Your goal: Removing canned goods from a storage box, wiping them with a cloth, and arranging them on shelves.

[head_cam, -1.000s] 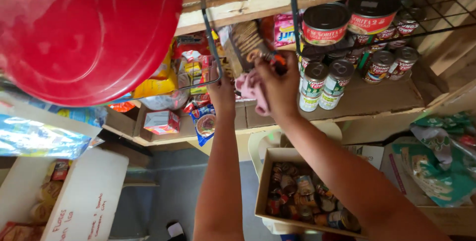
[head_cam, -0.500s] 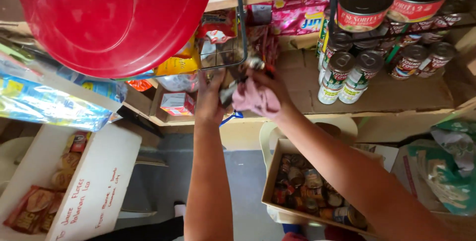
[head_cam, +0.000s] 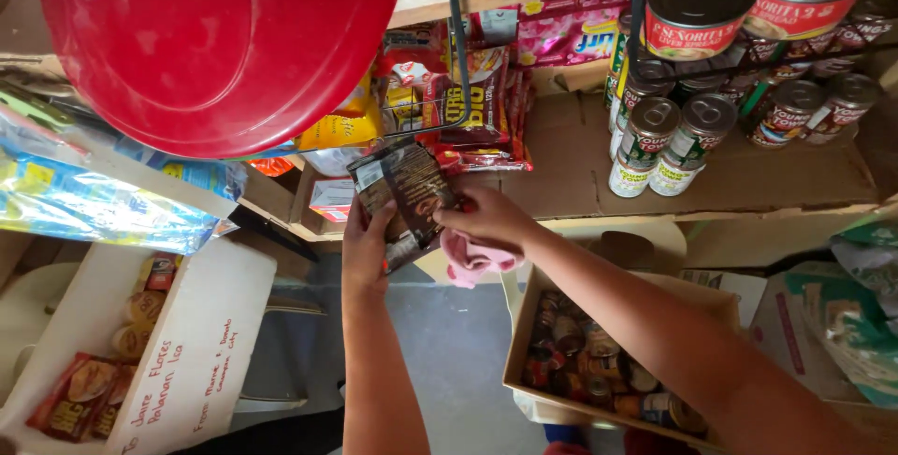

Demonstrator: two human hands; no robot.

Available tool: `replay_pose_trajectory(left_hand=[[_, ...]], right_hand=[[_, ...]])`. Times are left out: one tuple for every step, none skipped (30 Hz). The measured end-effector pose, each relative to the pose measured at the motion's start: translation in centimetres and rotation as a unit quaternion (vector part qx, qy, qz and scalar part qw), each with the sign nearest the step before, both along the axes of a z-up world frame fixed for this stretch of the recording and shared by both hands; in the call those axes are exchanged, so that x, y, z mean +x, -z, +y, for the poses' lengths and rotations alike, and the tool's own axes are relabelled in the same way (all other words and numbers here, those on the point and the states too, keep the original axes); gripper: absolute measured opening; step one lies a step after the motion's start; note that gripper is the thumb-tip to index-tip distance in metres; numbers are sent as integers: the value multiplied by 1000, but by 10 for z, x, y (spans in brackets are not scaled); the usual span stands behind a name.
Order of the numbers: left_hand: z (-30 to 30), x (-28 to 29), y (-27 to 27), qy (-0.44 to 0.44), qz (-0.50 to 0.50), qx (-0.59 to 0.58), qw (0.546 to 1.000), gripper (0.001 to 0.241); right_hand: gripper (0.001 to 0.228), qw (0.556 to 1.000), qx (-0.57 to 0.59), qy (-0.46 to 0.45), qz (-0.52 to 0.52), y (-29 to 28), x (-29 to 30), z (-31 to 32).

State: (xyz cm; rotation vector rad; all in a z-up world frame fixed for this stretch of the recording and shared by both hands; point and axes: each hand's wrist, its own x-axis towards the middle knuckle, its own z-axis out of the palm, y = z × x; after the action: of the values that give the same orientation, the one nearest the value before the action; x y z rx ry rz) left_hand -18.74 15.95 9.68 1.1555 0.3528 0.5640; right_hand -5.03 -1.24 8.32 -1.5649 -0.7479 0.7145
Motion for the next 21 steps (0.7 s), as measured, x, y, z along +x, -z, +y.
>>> replay_pose_trajectory(left_hand=[[5, 4, 9, -1, 2, -1, 1000, 48], [10, 9, 19, -23, 13, 23, 999, 49], [15, 16, 29, -43, 22, 46, 998, 50], [17, 20, 43, -43, 22, 46, 998, 50], [21, 26, 55, -54, 16, 45, 997, 51], [26, 32, 68, -65, 10, 45, 997, 51], [24, 35, 63, -66, 8, 45, 997, 51], [24, 38, 58, -77, 41, 31, 996, 54], [21, 36, 56, -88, 78, 16, 993, 56], [23, 37, 60, -89, 80, 15, 993, 56], [27, 40, 63, -88, 88, 46, 991, 57], [30, 43, 66, -86, 95, 77, 989, 58], [34, 47, 68, -86, 94, 77, 989, 58], [38, 51, 71, -74, 94, 68, 990, 57], [40, 49, 75, -63, 98, 59, 991, 57], [38, 48, 72, -63, 101, 57, 991, 57], [38, 47, 68, -61, 121, 49, 990, 50], [37, 46, 62, -58, 142, 41, 987, 44], [38, 45, 65, -58, 139, 44, 988, 44], [39, 44, 68, -66, 116, 49, 990, 41], [39, 45, 71, -73, 94, 53, 992, 37]], right_hand=[[45, 1000, -1, -1, 2, 11, 6, 6], [43, 999, -17, -7, -27, 22, 11, 11], [42, 998, -34, -12, -59, 33, 19, 16], [42, 998, -34, -11, -59, 34, 19, 14], [43, 996, -37, -1, -86, 33, 21, 14], [45, 993, -40, 9, -113, 33, 23, 13], [45, 993, -39, 9, -115, 19, 22, 10], [46, 981, -88, 27, -172, 6, 21, 7], [48, 963, -140, 45, -224, -5, 16, 2], [48, 964, -141, 44, -222, -12, 9, -4], [48, 928, -179, 78, -316, -19, 3, -9], [47, 881, -215, 110, -406, -26, -3, -14], [47, 881, -216, 111, -406, -38, -1, -12], [46, 816, -243, 146, -504, -49, 1, -10], [45, 740, -267, 175, -592, -59, -2, -8], [45, 741, -269, 172, -590, -54, 11, -1], [49, 691, -288, 187, -636, -51, 25, 6], [54, 637, -305, 202, -679, -48, 38, 14], [54, 637, -302, 205, -679, -35, 55, 18], [56, 595, -291, 230, -713, -23, 71, 23], [59, 551, -281, 254, -744, -10, 89, 27]])
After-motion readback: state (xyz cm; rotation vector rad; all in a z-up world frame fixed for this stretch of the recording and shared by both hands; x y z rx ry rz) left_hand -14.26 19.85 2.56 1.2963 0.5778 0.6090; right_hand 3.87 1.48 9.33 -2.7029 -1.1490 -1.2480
